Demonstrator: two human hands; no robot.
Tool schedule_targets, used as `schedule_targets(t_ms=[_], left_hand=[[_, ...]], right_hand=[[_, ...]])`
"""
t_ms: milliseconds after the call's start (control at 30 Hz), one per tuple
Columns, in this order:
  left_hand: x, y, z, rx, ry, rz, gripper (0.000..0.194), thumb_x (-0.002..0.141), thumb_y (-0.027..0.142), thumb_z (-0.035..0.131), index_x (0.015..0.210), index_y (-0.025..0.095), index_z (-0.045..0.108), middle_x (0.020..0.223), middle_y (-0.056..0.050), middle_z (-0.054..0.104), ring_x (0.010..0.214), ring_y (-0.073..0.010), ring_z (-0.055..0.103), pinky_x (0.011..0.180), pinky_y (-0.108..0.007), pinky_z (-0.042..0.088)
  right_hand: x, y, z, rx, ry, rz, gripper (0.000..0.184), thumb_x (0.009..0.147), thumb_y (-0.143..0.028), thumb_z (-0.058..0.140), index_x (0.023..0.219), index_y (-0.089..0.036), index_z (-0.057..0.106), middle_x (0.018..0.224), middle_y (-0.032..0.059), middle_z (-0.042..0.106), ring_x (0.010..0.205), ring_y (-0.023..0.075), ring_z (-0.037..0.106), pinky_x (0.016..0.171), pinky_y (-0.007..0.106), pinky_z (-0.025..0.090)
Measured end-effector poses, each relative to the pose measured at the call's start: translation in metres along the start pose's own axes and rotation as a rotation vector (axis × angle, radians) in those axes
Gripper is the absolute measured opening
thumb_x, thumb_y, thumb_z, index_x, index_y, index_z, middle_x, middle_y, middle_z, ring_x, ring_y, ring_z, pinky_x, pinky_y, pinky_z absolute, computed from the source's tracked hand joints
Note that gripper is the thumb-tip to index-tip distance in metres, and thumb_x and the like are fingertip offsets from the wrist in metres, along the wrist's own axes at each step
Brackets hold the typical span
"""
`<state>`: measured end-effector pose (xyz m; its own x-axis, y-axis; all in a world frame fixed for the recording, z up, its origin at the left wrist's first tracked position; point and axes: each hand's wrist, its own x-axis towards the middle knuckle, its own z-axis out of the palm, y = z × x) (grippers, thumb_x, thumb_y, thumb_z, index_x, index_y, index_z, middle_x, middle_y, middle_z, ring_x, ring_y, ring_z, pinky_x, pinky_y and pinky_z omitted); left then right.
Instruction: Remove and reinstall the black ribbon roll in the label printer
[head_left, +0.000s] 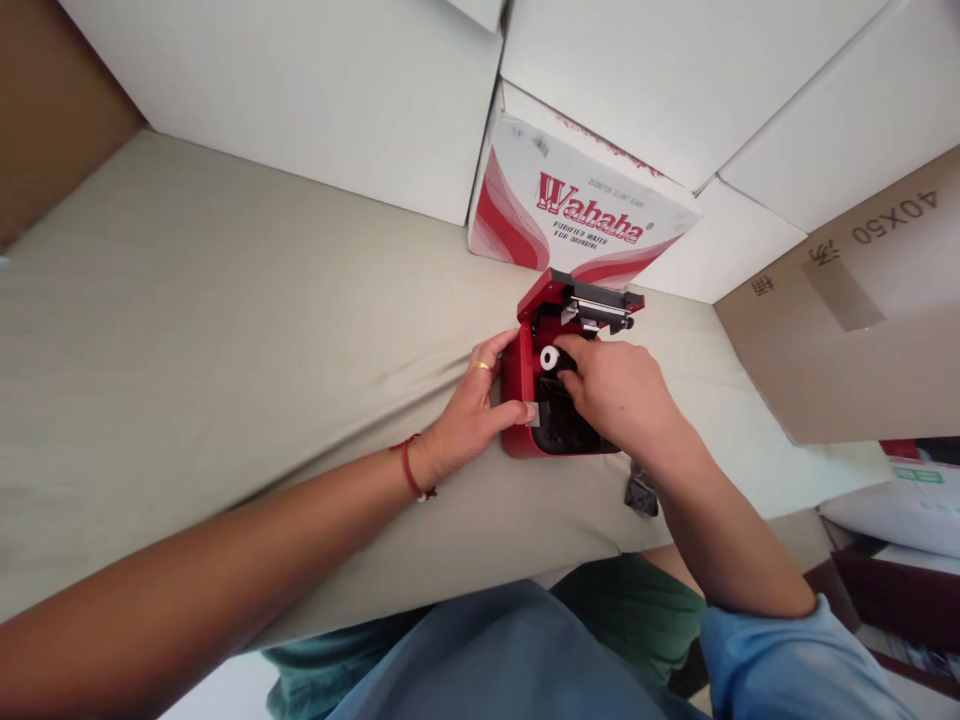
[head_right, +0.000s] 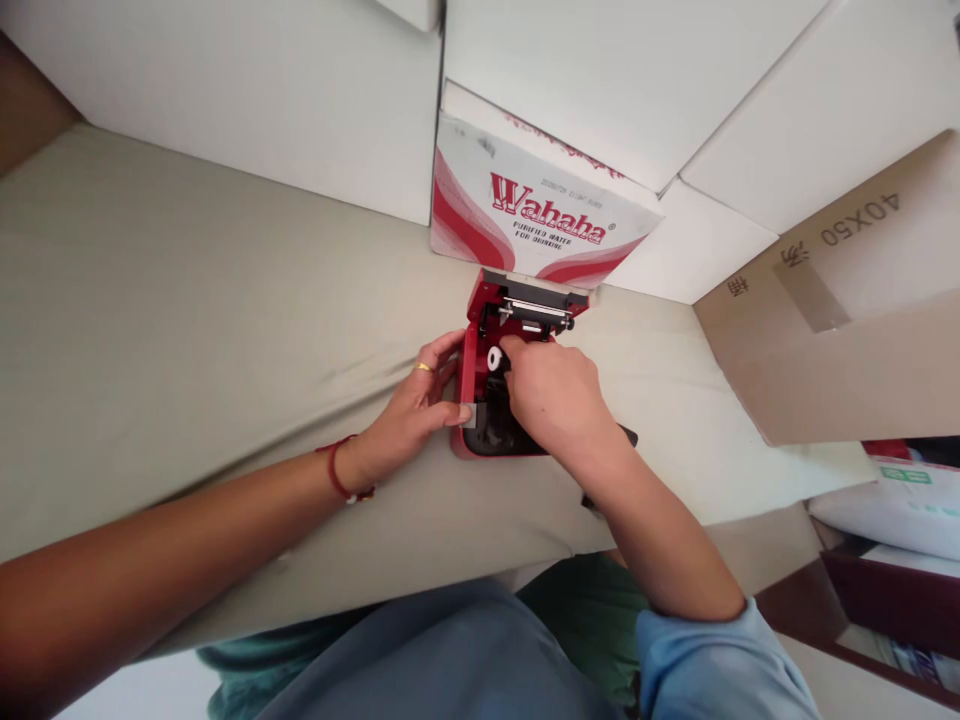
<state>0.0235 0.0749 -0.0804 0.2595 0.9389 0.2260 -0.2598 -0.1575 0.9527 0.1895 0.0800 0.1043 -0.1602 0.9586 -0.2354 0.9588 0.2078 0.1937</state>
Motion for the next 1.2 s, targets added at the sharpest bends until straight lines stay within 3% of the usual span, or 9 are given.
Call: schedule_targets(t_ms=[300, 433, 500, 567, 633, 733, 967, 1100, 1200], left_hand=[[0.001, 0.006, 0.002, -0.04, -0.013, -0.028, 0.1, 0.083, 0.037, 0.086, 0.175, 0.034, 0.046, 0.181, -0.013, 0.047, 0.174, -0.0443, 0.042, 0.147, -0.074, 0.036], [0.0, 0.007, 0.001, -0.038, -0.019, -0.053, 0.101, 0.084, 0.039, 0.086, 0.176, 0.033, 0.045, 0.182, -0.014, 0.046, 0.174, -0.0446, 0.042, 0.147, -0.073, 0.036], [0.0, 0.007, 0.001, -0.034, -0.016, -0.047, 0.101, 0.084, 0.039, 0.087, 0.176, 0.035, 0.045, 0.182, -0.013, 0.046, 0.174, -0.0441, 0.043, 0.147, -0.073, 0.037], [-0.001, 0.007, 0.0, -0.03, -0.019, -0.034, 0.1, 0.086, 0.039, 0.087, 0.176, 0.036, 0.045, 0.183, -0.012, 0.047, 0.175, -0.0435, 0.042, 0.147, -0.072, 0.037], [-0.001, 0.006, -0.001, -0.023, -0.028, -0.019, 0.099, 0.088, 0.039, 0.086, 0.177, 0.036, 0.045, 0.184, -0.012, 0.048, 0.176, -0.0428, 0.041, 0.147, -0.072, 0.037], [-0.002, 0.005, -0.001, 0.01, -0.026, 0.017, 0.097, 0.091, 0.04, 0.085, 0.179, 0.036, 0.045, 0.185, -0.011, 0.048, 0.176, -0.0416, 0.043, 0.147, -0.07, 0.039], [-0.009, 0.0, 0.001, 0.104, 0.01, 0.088, 0.086, 0.102, 0.045, 0.077, 0.18, 0.036, 0.043, 0.187, -0.012, 0.043, 0.177, -0.0387, 0.043, 0.148, -0.066, 0.041], [-0.014, 0.005, 0.001, 0.288, 0.076, 0.187, 0.075, 0.108, 0.045, 0.072, 0.178, 0.037, 0.046, 0.182, -0.013, 0.045, 0.177, -0.0379, 0.044, 0.15, -0.066, 0.039], [-0.02, 0.018, 0.004, 0.514, 0.174, 0.375, 0.063, 0.111, 0.039, 0.069, 0.173, 0.035, 0.053, 0.174, -0.013, 0.056, 0.173, -0.0389, 0.048, 0.147, -0.069, 0.04]], right_hand=[[0.034, -0.011, 0.005, -0.018, -0.096, -0.079, 0.043, 0.108, -0.008, 0.057, 0.146, -0.014, 0.075, 0.135, 0.0241, 0.088, 0.117, 0.0398, 0.085, 0.086, 0.042, 0.056], [0.03, 0.005, 0.01, 0.195, -0.086, -0.16, 0.049, 0.106, -0.01, 0.069, 0.155, -0.015, 0.071, 0.121, 0.0167, 0.092, 0.109, 0.0354, 0.086, 0.091, 0.042, 0.061], [0.018, 0.02, 0.014, 0.347, -0.055, -0.224, 0.054, 0.108, -0.015, 0.072, 0.162, -0.019, 0.068, 0.114, 0.0104, 0.093, 0.104, 0.0327, 0.088, 0.092, 0.042, 0.065], [-0.001, 0.033, 0.021, 0.453, 0.046, -0.33, 0.045, 0.114, -0.022, 0.071, 0.159, -0.023, 0.072, 0.122, 0.0096, 0.094, 0.109, 0.0309, 0.089, 0.096, 0.044, 0.069], [-0.025, 0.043, 0.031, 0.505, 0.174, -0.474, 0.036, 0.119, -0.03, 0.067, 0.153, -0.024, 0.077, 0.141, 0.012, 0.091, 0.124, 0.0306, 0.088, 0.107, 0.047, 0.071], [-0.061, 0.051, 0.052, 0.485, 0.31, -0.609, 0.041, 0.122, -0.032, 0.066, 0.162, -0.024, 0.073, 0.165, 0.0139, 0.08, 0.156, 0.0312, 0.075, 0.13, 0.053, 0.064], [-0.109, 0.045, 0.101, 0.389, 0.466, -0.522, 0.068, 0.12, -0.02, 0.063, 0.186, -0.027, 0.047, 0.185, 0.015, 0.061, 0.179, 0.0282, 0.05, 0.146, 0.061, 0.048], [-0.114, 0.038, 0.112, 0.379, 0.54, -0.507, 0.072, 0.119, -0.015, 0.063, 0.188, -0.024, 0.043, 0.178, 0.0143, 0.069, 0.177, 0.0262, 0.054, 0.15, 0.058, 0.041], [-0.113, 0.029, 0.114, 0.388, 0.567, -0.501, 0.075, 0.117, -0.013, 0.064, 0.188, -0.023, 0.043, 0.174, 0.0147, 0.073, 0.175, 0.0251, 0.057, 0.149, 0.056, 0.043]])
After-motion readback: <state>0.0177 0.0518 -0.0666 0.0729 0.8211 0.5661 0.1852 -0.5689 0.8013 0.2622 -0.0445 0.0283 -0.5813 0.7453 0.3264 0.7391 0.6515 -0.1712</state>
